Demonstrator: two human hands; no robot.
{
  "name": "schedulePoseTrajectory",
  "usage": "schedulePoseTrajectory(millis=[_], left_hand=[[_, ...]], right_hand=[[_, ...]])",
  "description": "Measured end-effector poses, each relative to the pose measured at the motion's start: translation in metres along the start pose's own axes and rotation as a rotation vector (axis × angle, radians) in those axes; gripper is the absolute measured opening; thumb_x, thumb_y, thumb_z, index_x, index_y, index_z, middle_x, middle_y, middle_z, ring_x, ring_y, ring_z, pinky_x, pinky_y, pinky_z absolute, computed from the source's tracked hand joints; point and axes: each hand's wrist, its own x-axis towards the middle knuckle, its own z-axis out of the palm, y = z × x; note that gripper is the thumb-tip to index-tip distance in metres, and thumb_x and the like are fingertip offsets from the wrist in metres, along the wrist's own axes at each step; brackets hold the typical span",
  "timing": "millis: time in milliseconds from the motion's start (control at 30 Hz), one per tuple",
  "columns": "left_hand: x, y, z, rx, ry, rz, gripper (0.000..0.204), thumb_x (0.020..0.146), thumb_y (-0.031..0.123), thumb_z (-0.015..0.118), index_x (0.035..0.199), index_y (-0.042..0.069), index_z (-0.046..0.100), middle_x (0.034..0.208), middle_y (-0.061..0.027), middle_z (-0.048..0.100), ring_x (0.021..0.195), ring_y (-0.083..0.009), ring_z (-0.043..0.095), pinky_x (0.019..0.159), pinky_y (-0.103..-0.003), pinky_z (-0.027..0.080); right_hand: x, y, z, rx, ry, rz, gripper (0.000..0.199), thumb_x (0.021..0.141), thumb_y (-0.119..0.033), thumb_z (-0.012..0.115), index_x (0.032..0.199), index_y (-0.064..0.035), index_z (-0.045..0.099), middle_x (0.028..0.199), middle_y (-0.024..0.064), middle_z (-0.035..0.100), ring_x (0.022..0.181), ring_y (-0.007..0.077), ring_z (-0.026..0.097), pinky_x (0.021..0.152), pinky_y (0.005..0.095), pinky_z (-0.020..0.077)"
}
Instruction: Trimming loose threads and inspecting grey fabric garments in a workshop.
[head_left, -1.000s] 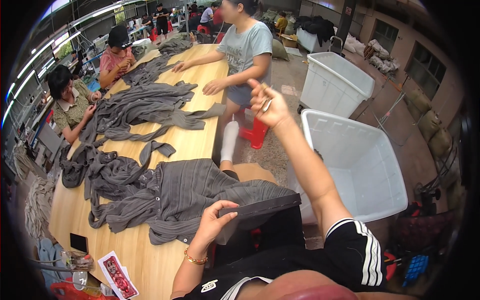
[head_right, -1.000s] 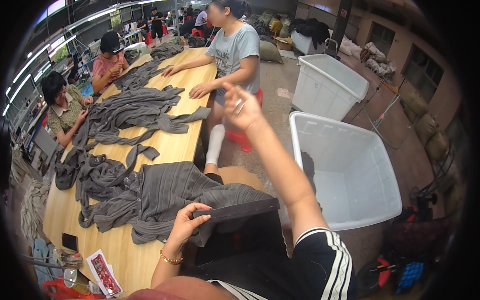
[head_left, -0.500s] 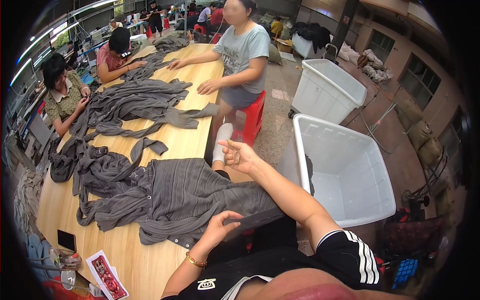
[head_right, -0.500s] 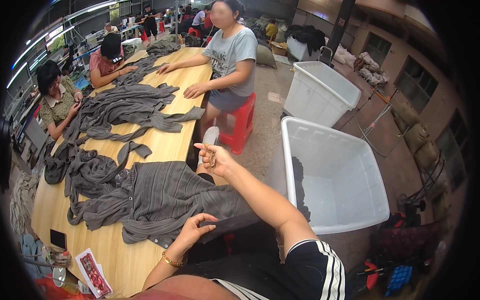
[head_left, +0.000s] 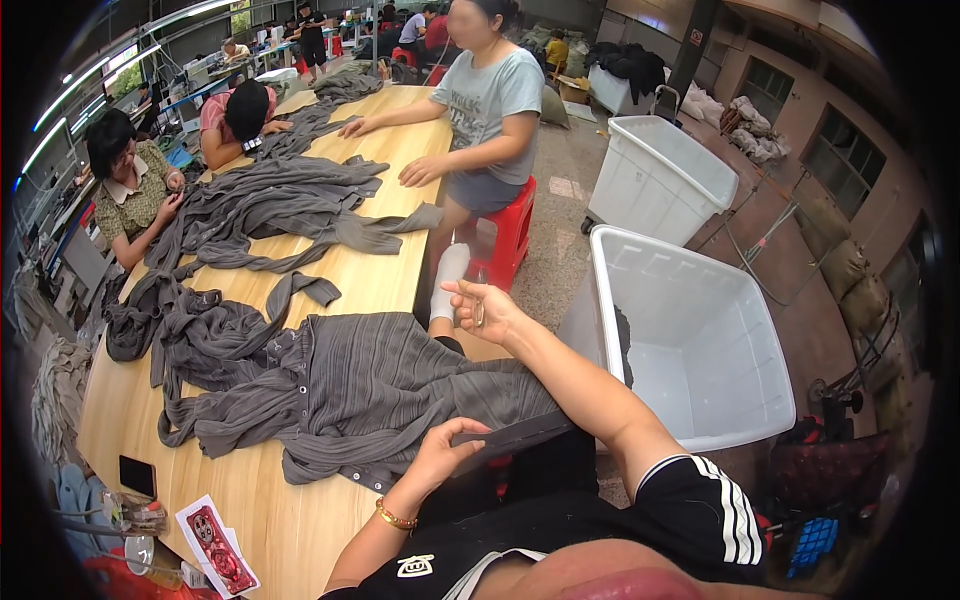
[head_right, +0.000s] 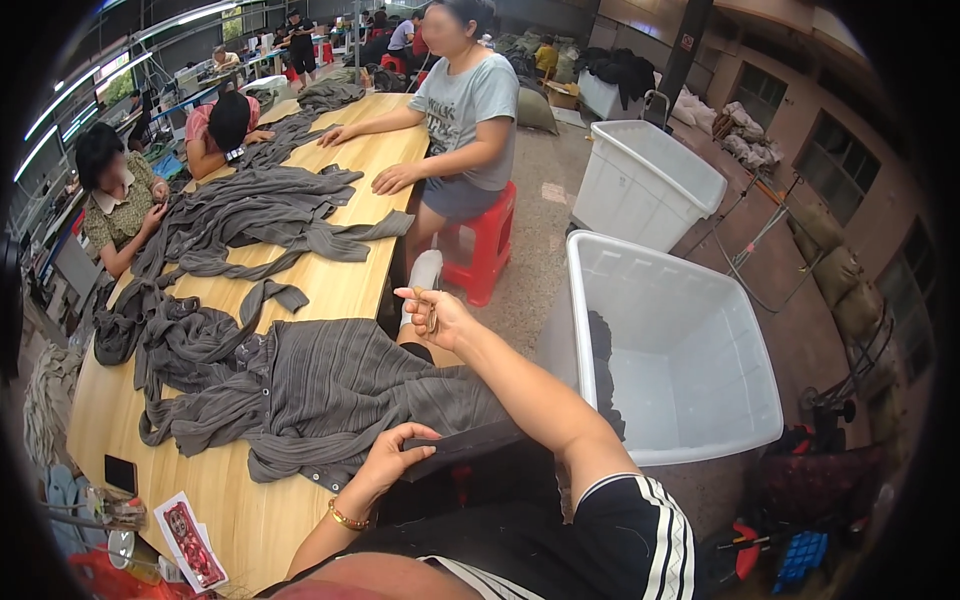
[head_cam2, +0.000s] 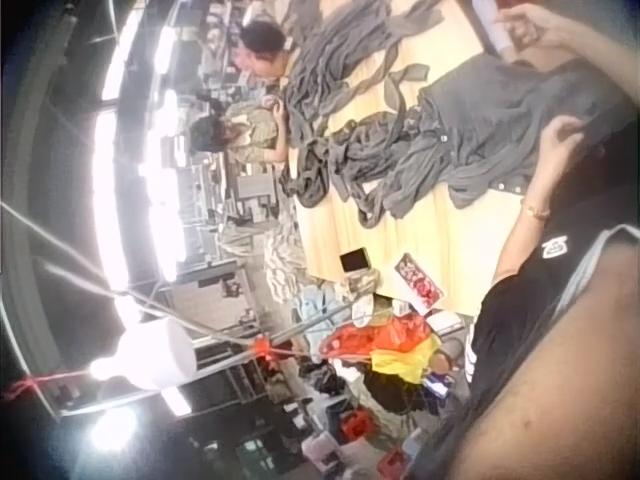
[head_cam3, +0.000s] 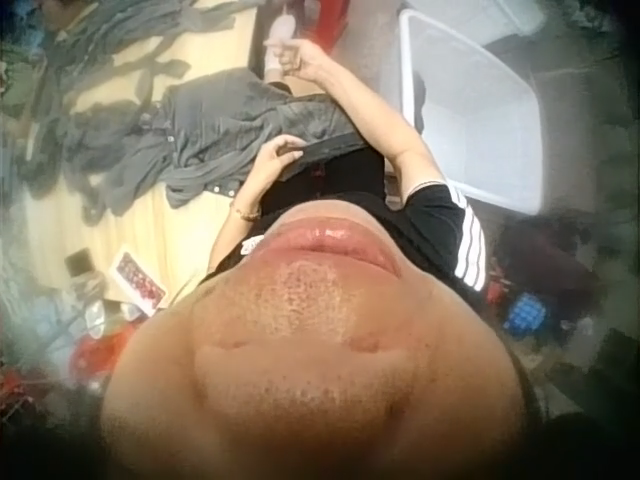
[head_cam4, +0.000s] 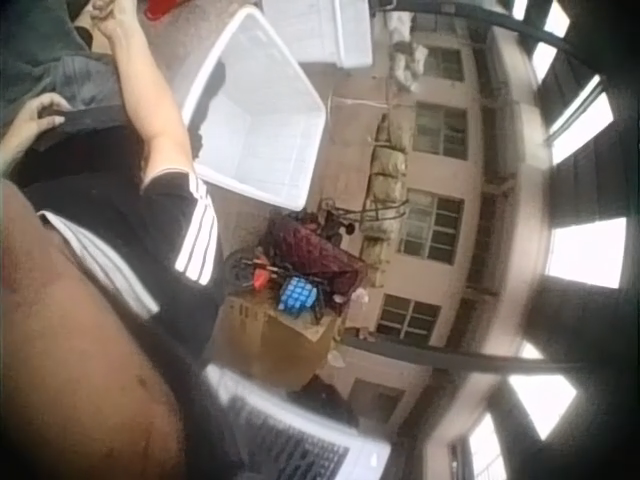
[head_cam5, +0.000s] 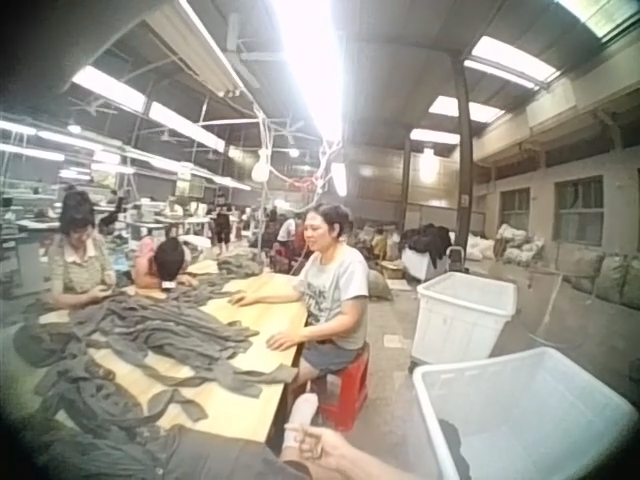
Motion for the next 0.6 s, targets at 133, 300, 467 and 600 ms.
schedulePoseTrajectory(millis=[133,300,467,600], left_hand=[[0.004,-0.001,0.001,0.031,0.021,-0.016,0.02,0.088,0.0,0.07,0.108,0.0,0.069,0.102,-0.0022,0.068,0.095,-0.0093,0.061,0.087,-0.023,0.048],[-0.003,-0.007,-0.001,-0.094,0.007,-0.084,0.019,0.089,-0.002,0.067,0.108,-0.001,0.068,0.105,-0.005,0.07,0.099,-0.0112,0.062,0.09,-0.026,0.049],[0.004,-0.02,0.001,-0.05,-0.059,-0.018,0.021,0.087,-0.001,0.068,0.108,-0.002,0.069,0.108,-0.0076,0.071,0.103,-0.0144,0.064,0.095,-0.028,0.049],[0.004,-0.012,-0.004,-0.063,-0.106,-0.069,0.022,0.086,0.0,0.072,0.109,0.0,0.069,0.102,-0.0015,0.069,0.097,-0.0092,0.061,0.087,-0.023,0.048]], right_hand=[[-0.023,-0.009,0.068,0.14,-0.368,0.104,0.039,0.104,-0.024,0.052,0.136,-0.0019,0.053,0.085,-0.001,0.059,0.066,0.0079,0.05,0.055,0.0226,0.04],[-0.051,-0.018,0.216,-0.792,-0.916,-0.144,0.03,0.099,-0.028,0.059,0.104,-0.0015,0.071,0.066,-0.0041,0.052,0.055,0.0037,0.046,0.047,0.0203,0.0318],[0.072,0.088,0.143,-0.553,-0.326,0.053,0.028,0.098,-0.029,0.06,0.088,-0.0042,0.069,0.059,-0.0069,0.045,0.042,0.0037,0.03,0.038,0.0248,0.0198],[0.07,0.074,0.133,-0.234,-0.206,0.192,0.024,0.104,-0.027,0.05,0.098,-0.0055,0.059,0.058,-0.0099,0.033,0.044,0.0023,0.026,0.037,0.022,0.0183]])
